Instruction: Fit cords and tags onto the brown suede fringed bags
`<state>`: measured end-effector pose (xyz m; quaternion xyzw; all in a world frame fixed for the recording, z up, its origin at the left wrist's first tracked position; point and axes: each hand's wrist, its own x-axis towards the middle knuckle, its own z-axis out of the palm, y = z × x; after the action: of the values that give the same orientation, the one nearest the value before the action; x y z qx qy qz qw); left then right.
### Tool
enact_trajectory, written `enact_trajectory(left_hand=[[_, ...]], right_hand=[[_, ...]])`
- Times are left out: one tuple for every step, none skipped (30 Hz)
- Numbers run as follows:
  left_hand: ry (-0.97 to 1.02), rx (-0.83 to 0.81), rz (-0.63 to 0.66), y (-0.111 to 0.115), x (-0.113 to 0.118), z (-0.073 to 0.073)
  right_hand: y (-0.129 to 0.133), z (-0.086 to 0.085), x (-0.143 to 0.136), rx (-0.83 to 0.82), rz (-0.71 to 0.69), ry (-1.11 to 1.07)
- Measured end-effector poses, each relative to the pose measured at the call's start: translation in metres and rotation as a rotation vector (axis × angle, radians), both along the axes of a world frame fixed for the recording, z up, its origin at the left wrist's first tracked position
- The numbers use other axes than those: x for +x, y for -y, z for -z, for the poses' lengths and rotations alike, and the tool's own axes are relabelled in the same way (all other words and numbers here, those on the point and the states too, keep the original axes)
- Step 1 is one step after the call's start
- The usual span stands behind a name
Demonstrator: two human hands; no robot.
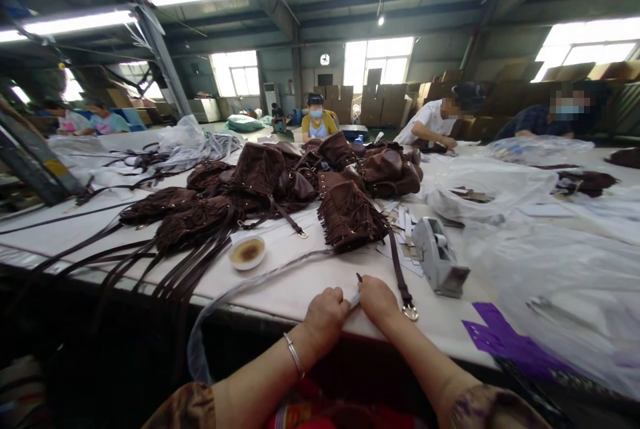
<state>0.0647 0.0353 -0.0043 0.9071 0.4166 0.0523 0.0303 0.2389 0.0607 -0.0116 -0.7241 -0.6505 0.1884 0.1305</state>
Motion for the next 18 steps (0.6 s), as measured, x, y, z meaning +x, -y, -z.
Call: enact_trajectory(left_hand=[[0.001,-0.002,0.031,-0.003,-0.003,0.0],[0.003,-0.009,0.055,-0.005,-0.006,0.001],[0.01,-0.017,0.065,-0.008,-0.01,0.001],[0.023,-0.024,0.057,-0.011,-0.013,0.001],[0.044,-0.028,0.036,-0.014,-0.016,0.002],[0.072,-0.026,0.007,-0.016,-0.019,0.003],[0.102,-0.021,-0.024,-0.018,-0.021,0.004],[0.129,-0.016,-0.048,-0.02,-0.022,0.005],[0.15,-0.014,-0.058,-0.021,-0.023,0.006],[0.163,-0.015,-0.055,-0.022,-0.023,0.007],[0.167,-0.019,-0.041,-0.023,-0.023,0.007],[0.164,-0.027,-0.02,-0.024,-0.022,0.007],[0.156,-0.036,0.003,-0.025,-0.022,0.007],[0.145,-0.044,0.023,-0.026,-0.021,0.007],[0.13,-0.051,0.038,-0.028,-0.021,0.006],[0.115,-0.052,0.048,-0.029,-0.02,0.006],[0.104,-0.049,0.056,-0.03,-0.02,0.006],[0.096,-0.041,0.063,-0.031,-0.02,0.007]], right_hand=[[0.001,-0.001,-0.001,0.01,-0.056,0.046],[0.002,-0.003,-0.002,0.016,-0.115,0.086],[0.003,-0.006,-0.004,0.021,-0.181,0.123],[0.003,-0.009,-0.005,0.022,-0.248,0.149],[0.002,-0.012,-0.005,0.022,-0.324,0.179],[0.001,-0.015,-0.005,0.025,-0.41,0.221],[-0.001,-0.018,-0.004,0.032,-0.502,0.275],[-0.003,-0.021,-0.003,0.042,-0.593,0.334],[-0.006,-0.023,-0.001,0.053,-0.677,0.39],[-0.008,-0.025,0.001,0.064,-0.75,0.437],[-0.011,-0.027,0.003,0.073,-0.807,0.467],[-0.013,-0.027,0.004,0.079,-0.84,0.469],[-0.015,-0.027,0.005,0.082,-0.859,0.454],[-0.016,-0.027,0.006,0.084,-0.867,0.43],[-0.017,-0.027,0.005,0.085,-0.868,0.403],[-0.019,-0.026,0.004,0.086,-0.865,0.376],[-0.02,-0.026,0.002,0.085,-0.862,0.352],[-0.021,-0.025,0.0,0.084,-0.859,0.332]])
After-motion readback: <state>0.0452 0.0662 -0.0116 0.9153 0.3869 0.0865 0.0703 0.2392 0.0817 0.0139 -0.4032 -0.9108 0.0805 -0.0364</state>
